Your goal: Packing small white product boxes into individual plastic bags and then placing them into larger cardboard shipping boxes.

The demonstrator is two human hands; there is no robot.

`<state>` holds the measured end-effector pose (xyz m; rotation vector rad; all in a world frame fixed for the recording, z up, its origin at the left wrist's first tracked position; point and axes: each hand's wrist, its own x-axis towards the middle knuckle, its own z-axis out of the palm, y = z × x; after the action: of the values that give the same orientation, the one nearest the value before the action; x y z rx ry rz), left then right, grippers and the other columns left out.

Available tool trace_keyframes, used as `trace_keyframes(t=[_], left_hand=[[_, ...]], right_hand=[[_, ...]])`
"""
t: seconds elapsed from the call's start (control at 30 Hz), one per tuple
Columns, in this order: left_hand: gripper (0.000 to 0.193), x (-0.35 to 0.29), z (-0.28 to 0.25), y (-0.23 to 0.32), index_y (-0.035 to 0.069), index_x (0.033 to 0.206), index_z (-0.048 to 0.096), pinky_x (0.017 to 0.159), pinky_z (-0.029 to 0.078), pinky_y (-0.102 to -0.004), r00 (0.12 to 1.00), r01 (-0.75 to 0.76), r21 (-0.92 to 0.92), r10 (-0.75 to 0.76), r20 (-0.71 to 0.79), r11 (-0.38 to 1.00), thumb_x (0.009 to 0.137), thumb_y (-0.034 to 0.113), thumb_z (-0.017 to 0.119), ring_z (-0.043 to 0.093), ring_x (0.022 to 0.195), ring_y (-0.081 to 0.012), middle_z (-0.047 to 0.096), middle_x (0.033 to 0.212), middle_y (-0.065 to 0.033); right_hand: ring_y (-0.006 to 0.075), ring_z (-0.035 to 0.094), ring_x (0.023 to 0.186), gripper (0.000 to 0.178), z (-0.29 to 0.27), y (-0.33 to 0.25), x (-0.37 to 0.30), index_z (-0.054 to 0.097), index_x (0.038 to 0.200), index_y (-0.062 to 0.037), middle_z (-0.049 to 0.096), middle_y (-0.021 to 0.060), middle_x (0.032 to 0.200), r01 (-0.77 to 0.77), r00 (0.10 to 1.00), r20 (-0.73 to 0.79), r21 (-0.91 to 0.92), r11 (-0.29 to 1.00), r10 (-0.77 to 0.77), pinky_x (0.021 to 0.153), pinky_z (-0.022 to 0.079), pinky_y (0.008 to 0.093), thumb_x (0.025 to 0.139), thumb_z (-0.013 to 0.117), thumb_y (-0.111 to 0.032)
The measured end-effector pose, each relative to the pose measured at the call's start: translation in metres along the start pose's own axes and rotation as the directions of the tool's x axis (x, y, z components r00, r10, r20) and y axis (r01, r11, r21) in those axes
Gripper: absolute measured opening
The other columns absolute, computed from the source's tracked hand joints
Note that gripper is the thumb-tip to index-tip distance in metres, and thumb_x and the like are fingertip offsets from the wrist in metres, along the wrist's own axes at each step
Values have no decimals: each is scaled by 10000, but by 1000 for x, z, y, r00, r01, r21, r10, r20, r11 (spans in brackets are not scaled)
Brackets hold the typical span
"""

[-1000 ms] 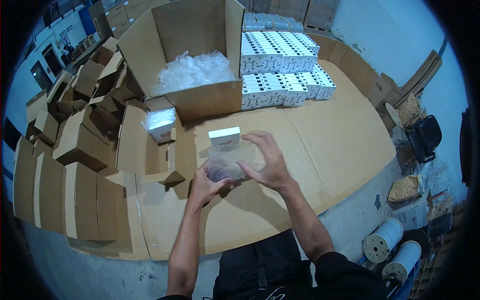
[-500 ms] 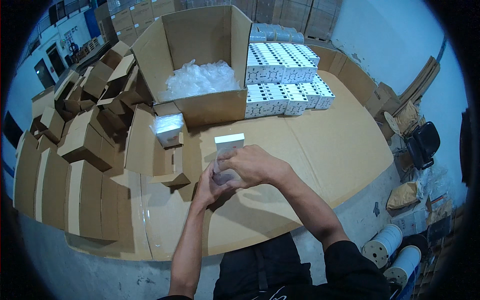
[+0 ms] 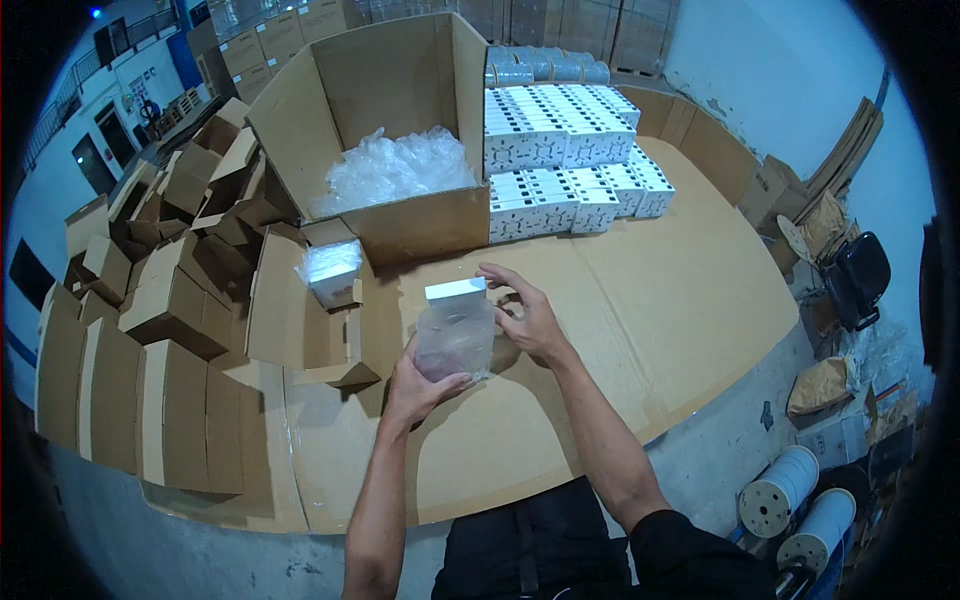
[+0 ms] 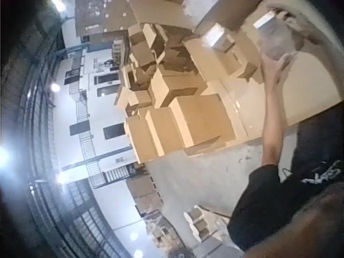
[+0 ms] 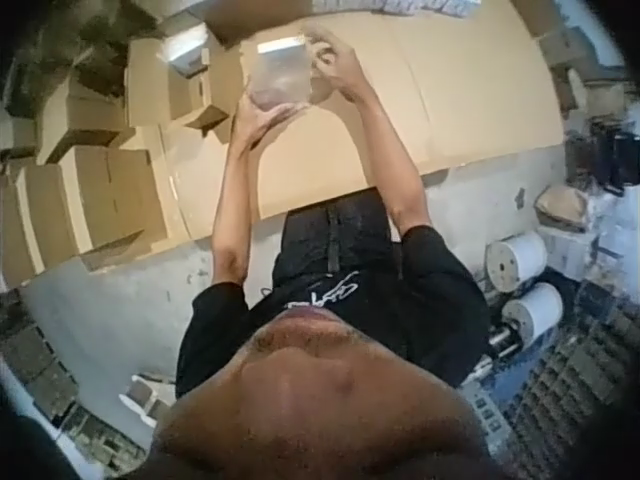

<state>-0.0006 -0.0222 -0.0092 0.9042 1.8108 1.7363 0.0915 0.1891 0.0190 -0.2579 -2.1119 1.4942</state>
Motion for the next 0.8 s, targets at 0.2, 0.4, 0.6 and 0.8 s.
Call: trace_keyframes(t=[0.2, 0.4, 0.6, 0.8], left_hand=[[801, -1, -1, 4, 6, 1399, 504, 1004, 519, -377, 996, 89, 17, -89, -24, 996, 717, 100, 912, 655, 1119, -221, 676, 1225, -136], [769, 1, -2, -2, 9, 1393, 498, 991, 528, -371, 997, 73, -14, -73, 19, 997, 740, 75, 897, 658, 1102, -209, 671, 1225, -123], [736, -1, -2, 10, 15, 1374, 518, 974, 535, -352, 993, 118, 43, -119, 26, 992, 741, 54, 891, 665, 1078, -191, 687, 1181, -104], [713, 0, -2, 4, 13, 1353, 532, 951, 544, -350, 998, 66, 54, -67, 13, 996, 741, 69, 893, 676, 1048, -186, 699, 1161, -103]], right_hand=[[150, 655, 1038, 425, 1, 15, 4, 686, 1277, -102, 705, 51, 1190, 56, 998, -21, -19, 998, -56, 838, 529, 286, 871, 695, 25], [138, 686, 873, 308, -16, 28, 5, 690, 1167, -43, 708, 73, 1060, 56, 968, -245, -36, 998, -63, 712, 576, 282, 872, 710, 42], [184, 695, 939, 227, -9, 25, 5, 514, 1118, -8, 587, 87, 1077, 115, 913, -371, 630, 768, 168, 736, 644, 304, 952, 668, 20], [155, 675, 963, 196, 3, 25, 3, 538, 1084, -35, 629, 66, 1019, 66, 957, -245, 710, 702, 158, 783, 621, 320, 956, 684, -7]])
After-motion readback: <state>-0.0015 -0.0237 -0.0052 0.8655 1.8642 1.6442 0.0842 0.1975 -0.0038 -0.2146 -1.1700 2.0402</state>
